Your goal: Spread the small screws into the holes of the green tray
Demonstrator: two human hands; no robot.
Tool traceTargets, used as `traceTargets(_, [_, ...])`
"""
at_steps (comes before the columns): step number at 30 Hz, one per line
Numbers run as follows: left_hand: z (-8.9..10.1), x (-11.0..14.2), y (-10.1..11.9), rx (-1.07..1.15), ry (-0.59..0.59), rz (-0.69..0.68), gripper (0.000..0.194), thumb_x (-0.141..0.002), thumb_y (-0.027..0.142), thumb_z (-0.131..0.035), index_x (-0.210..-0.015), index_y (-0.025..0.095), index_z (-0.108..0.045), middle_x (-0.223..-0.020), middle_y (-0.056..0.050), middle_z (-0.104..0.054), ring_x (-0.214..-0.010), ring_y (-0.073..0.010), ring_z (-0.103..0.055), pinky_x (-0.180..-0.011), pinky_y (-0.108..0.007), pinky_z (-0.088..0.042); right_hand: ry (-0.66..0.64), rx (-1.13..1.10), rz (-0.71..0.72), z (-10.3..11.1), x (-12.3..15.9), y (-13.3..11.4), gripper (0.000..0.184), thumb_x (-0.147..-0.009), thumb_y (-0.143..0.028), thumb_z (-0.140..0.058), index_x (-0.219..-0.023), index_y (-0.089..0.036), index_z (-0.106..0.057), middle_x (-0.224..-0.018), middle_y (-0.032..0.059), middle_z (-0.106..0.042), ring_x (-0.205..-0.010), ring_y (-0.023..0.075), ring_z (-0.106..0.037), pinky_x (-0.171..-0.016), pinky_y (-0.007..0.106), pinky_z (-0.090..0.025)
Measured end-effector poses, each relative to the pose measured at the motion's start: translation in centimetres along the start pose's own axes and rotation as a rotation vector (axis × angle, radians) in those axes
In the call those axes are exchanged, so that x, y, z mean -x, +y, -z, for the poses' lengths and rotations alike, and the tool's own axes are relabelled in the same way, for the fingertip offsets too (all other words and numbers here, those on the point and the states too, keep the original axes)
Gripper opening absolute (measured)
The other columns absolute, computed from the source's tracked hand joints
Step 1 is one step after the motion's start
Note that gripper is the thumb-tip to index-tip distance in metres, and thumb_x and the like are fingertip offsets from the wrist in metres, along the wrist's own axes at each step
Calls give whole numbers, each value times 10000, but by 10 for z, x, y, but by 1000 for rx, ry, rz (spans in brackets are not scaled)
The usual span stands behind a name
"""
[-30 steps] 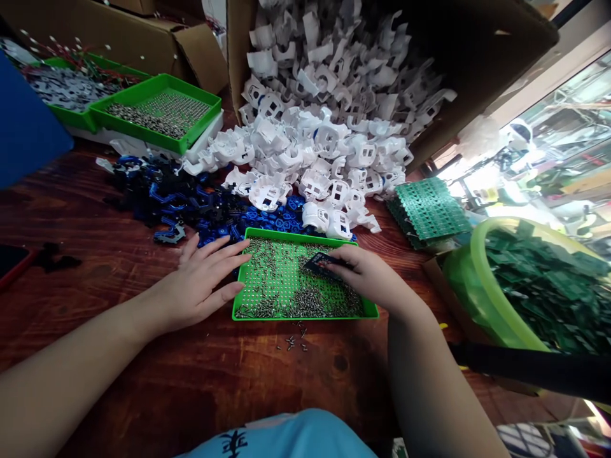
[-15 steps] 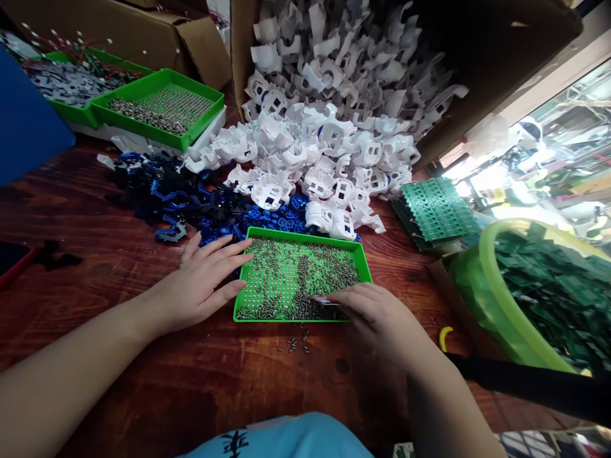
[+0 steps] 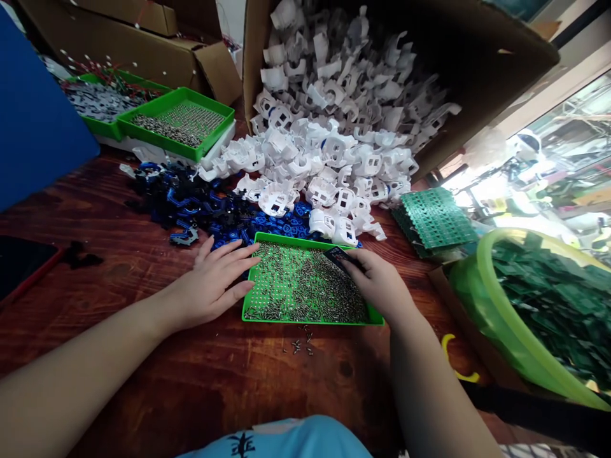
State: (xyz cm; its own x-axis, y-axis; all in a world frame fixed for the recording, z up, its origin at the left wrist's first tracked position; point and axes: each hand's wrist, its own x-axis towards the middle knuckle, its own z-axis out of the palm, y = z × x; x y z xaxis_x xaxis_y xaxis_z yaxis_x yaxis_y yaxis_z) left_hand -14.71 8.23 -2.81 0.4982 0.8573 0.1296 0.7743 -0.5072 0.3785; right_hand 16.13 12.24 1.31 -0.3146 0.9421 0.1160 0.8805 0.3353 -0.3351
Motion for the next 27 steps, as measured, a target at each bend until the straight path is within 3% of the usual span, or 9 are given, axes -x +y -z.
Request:
traceTargets(4, [1,0,0,10,-18,4,447,-905,472,-280,-1284,273,-407,-1418,-5,-335,-1311,-266,-233,-1050,-561,3,-58,246,88,-6,21,-4,230,-883,-145,-447,-1056,-177,-594,-951,58,-611,-860,247,-547,-746,365,-445])
traceTargets(8, [1,0,0,36,-7,5,450,-911,455,-270,-1310,269,-359,-1420,-13,-331,-1313,-261,-231,-1056,-553,0,-120,184,237,-2,50,-20,303,-881,-97,-410,-1132,-212,-537,-950,37,-593,-844,224,-531,-749,360,-438])
traceTargets(12, [4,3,1,86,147,13,451,-911,416,-283,-1338,271,-276,-1417,-24,-334,-1313,-247,-236,-1074,-518,-44,-61,-21,177,-3,57,-49,225,-913,-151,-393,-1087,-192,-530,-940,50,-574,-846,202,-530,-741,318,-436])
traceTargets(16, [8,6,0,186,321,50,441,-909,349,-294,-1345,334,-229,-1399,2,-353,-1298,-225,-271,-1083,-498,-112,-131,-197,104,-19,42,-70,154,-905,-195,-456,-1032,-196,-543,-931,32,-582,-843,186,-543,-720,278,-435])
traceTargets(20, [10,8,-1,244,385,87,450,-908,335,-277,-1347,400,-204,-1407,45,-326,-1298,-212,-270,-1094,-474,-134,-130,-187,-83,-27,36,-53,137,-898,-279,-485,-971,-208,-577,-892,23,-604,-787,194,-566,-635,261,-437])
traceTargets(24, [11,7,0,250,370,79,433,-906,339,-285,-1332,398,-235,-1392,46,-351,-1291,-227,-282,-1089,-498,-134,-19,-181,-298,-15,40,-17,210,-898,-392,-470,-948,-214,-570,-823,15,-616,-700,192,-575,-545,245,-415])
traceTargets(27, [10,7,0,246,368,74,419,-905,340,-287,-1322,381,-258,-1382,34,-365,-1289,-222,-284,-1085,-502,-127,50,-95,-371,-5,38,-2,218,-900,-402,-456,-949,-214,-555,-785,10,-615,-651,191,-576,-509,247,-396])
